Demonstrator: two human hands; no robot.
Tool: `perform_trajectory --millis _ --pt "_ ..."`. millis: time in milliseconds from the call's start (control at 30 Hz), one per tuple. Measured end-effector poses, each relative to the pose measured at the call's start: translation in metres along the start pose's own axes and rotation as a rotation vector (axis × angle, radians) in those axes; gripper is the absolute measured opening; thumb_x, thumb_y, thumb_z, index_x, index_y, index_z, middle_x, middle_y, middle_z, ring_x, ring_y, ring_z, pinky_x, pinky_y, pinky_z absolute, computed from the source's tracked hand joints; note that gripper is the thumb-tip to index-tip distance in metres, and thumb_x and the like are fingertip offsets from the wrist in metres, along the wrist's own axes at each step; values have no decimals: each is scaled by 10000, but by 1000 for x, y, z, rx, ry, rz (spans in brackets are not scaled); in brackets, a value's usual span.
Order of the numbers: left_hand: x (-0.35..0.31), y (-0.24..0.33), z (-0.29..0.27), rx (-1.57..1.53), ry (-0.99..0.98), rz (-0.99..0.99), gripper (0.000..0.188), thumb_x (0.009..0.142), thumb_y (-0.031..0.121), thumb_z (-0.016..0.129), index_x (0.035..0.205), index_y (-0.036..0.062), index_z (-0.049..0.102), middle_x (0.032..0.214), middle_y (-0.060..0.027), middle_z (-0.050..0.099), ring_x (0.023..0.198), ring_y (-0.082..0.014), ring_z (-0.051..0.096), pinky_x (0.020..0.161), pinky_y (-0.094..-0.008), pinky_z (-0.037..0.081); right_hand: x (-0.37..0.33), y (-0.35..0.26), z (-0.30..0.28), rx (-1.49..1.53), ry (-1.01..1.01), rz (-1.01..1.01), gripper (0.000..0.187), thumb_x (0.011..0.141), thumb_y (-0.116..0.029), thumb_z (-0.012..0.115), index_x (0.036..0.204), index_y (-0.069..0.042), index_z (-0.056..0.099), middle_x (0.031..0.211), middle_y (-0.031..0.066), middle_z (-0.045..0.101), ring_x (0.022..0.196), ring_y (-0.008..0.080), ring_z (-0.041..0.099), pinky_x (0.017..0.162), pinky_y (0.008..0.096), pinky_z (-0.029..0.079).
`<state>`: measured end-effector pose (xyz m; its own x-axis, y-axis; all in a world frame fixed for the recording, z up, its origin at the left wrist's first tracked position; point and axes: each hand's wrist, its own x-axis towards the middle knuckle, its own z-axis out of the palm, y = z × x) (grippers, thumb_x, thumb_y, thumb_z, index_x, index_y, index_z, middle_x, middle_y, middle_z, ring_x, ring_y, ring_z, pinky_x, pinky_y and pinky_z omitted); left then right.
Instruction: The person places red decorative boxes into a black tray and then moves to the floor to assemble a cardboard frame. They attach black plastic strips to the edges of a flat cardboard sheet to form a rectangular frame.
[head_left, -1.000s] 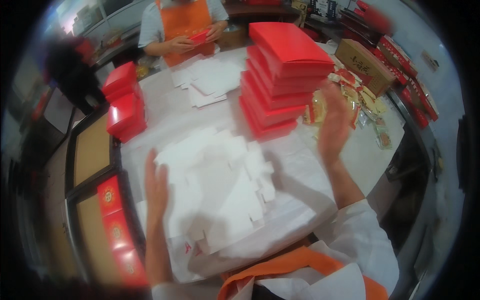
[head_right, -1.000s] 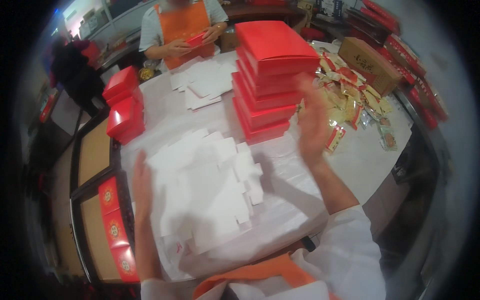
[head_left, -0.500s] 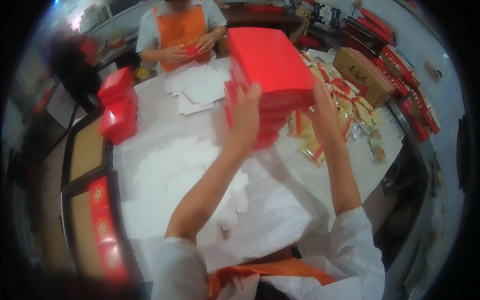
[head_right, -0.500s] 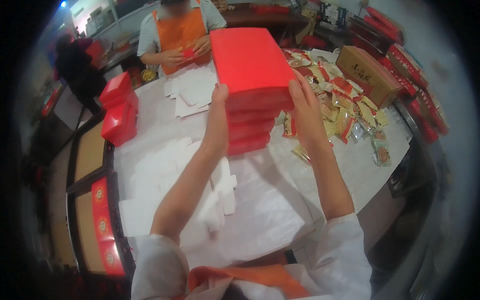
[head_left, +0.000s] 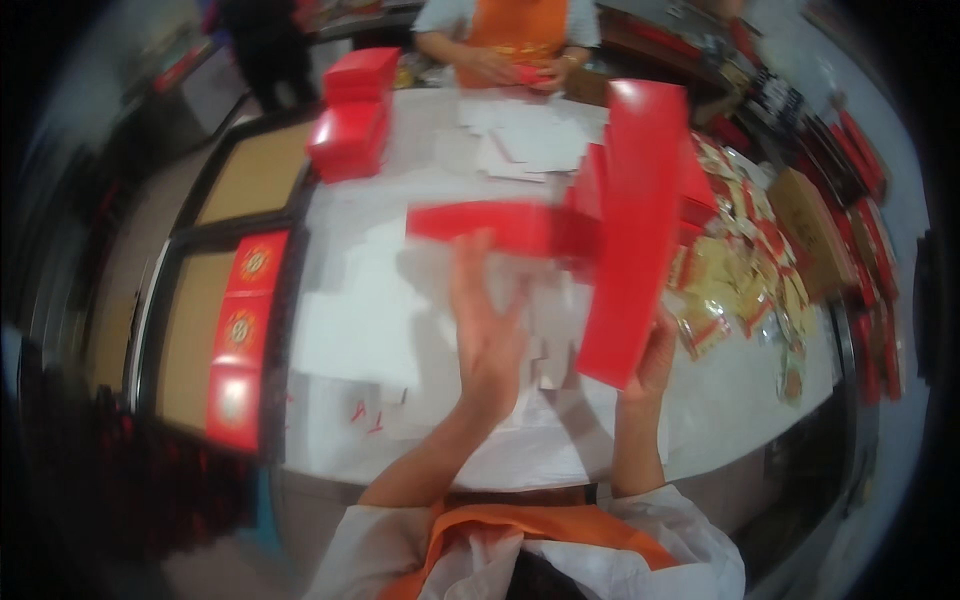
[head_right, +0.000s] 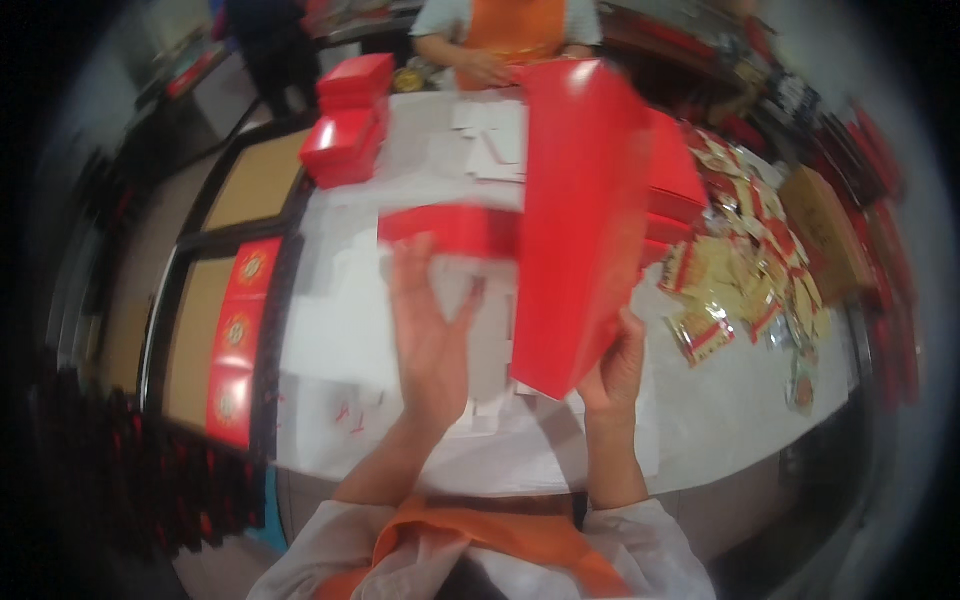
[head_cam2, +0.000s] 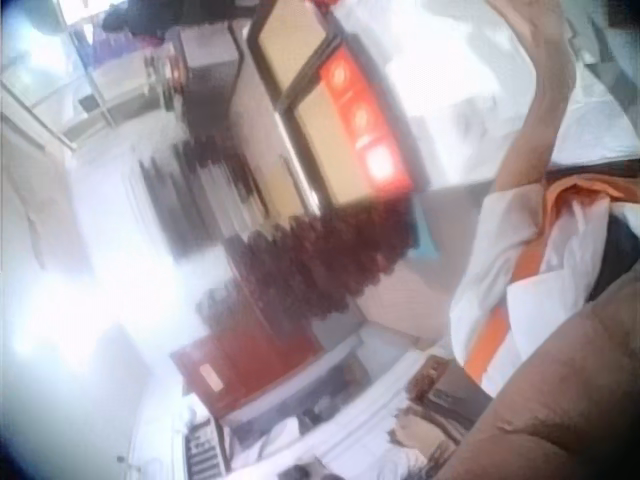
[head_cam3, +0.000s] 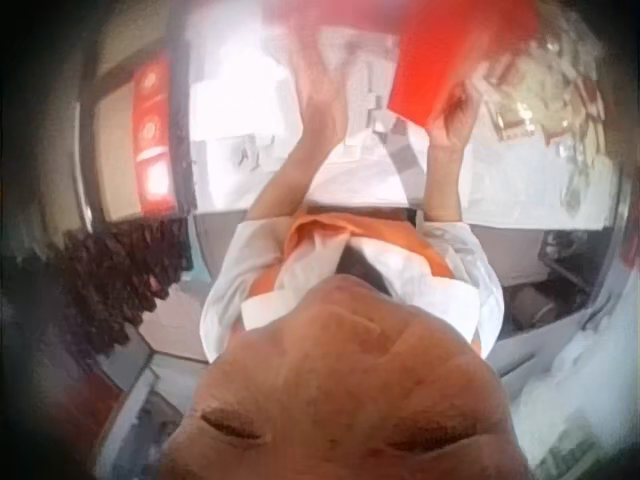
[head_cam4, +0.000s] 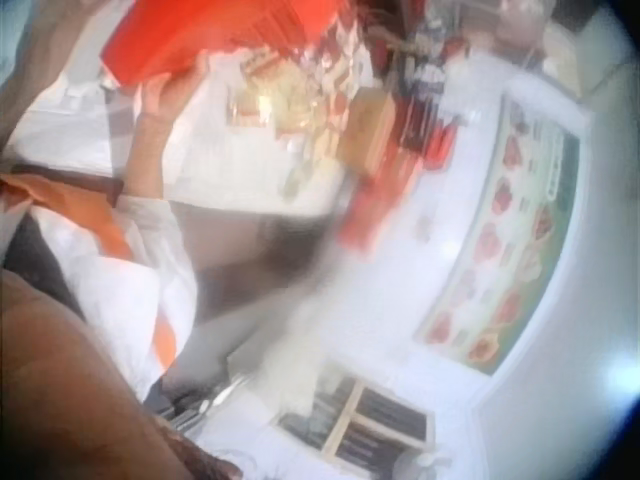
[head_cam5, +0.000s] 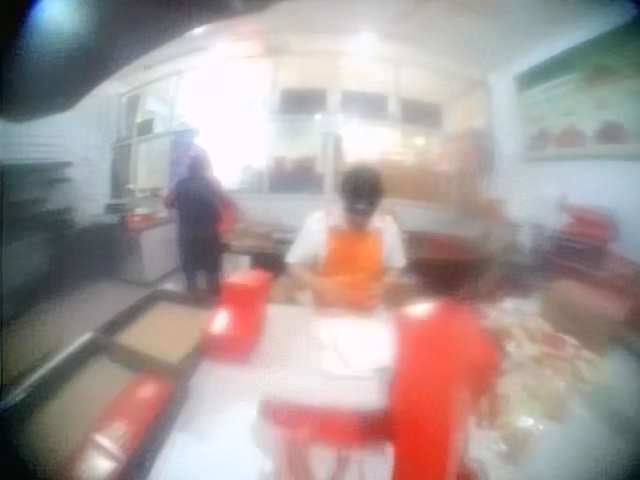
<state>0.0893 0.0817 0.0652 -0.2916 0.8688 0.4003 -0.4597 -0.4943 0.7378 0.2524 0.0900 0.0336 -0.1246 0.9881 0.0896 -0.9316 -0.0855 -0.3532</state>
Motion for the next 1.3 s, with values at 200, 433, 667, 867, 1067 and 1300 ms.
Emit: perform_trajectory --millis 200,433,667,867,1067,1300 --pt "-29 -9 -87 50 94 -406 435 868 118 498 1265 10 356 1240 -96 435 1133 -181 429 929 -318 361 1 74 7 -173 228 266 399 835 -208 525 1192 -45 452 1140 95 541 1022 215 533 907 376 420" --pt "-13 -1 -134 431 -69 -397 509 861 189 482 1302 6 306 1263 -132 414 1143 -215 424 939 -348 360 6 42 -21 -351 300 114 409 836 -172 531 1215 -55 432 1165 75 523 1064 211 513 892 387 435" --pt "-30 -4 -116 87 151 -528 526 814 80 549 1270 10 297 1195 -104 434 1094 -167 434 933 -303 358 12 90 5 -613 148 394 557 855 -151 542 1332 -46 274 1249 45 429 1129 143 431 959 314 354" --pt "-22 25 -155 257 150 -323 515 786 47 589 1238 3 347 1100 -98 507 999 -170 504 873 -299 412 43 120 15 -846 -31 603 564 875 -167 511 1350 -39 236 1290 87 383 1183 157 372 979 296 312" --pt "24 106 -212 1462 166 343 603 705 25 663 1237 14 377 1123 -161 518 1007 -243 536 838 -319 443 71 153 9 -1217 -308 318 490 870 -95 463 1329 -46 299 1255 125 437 1170 194 407 954 305 337" --pt "74 184 -407 2516 -74 503 583 662 104 642 1201 39 432 1200 -94 501 1087 -286 486 869 -361 422 71 185 -32 -1493 -468 252 374 864 -67 454 1232 -11 411 1083 113 557 1045 179 510 882 285 394"
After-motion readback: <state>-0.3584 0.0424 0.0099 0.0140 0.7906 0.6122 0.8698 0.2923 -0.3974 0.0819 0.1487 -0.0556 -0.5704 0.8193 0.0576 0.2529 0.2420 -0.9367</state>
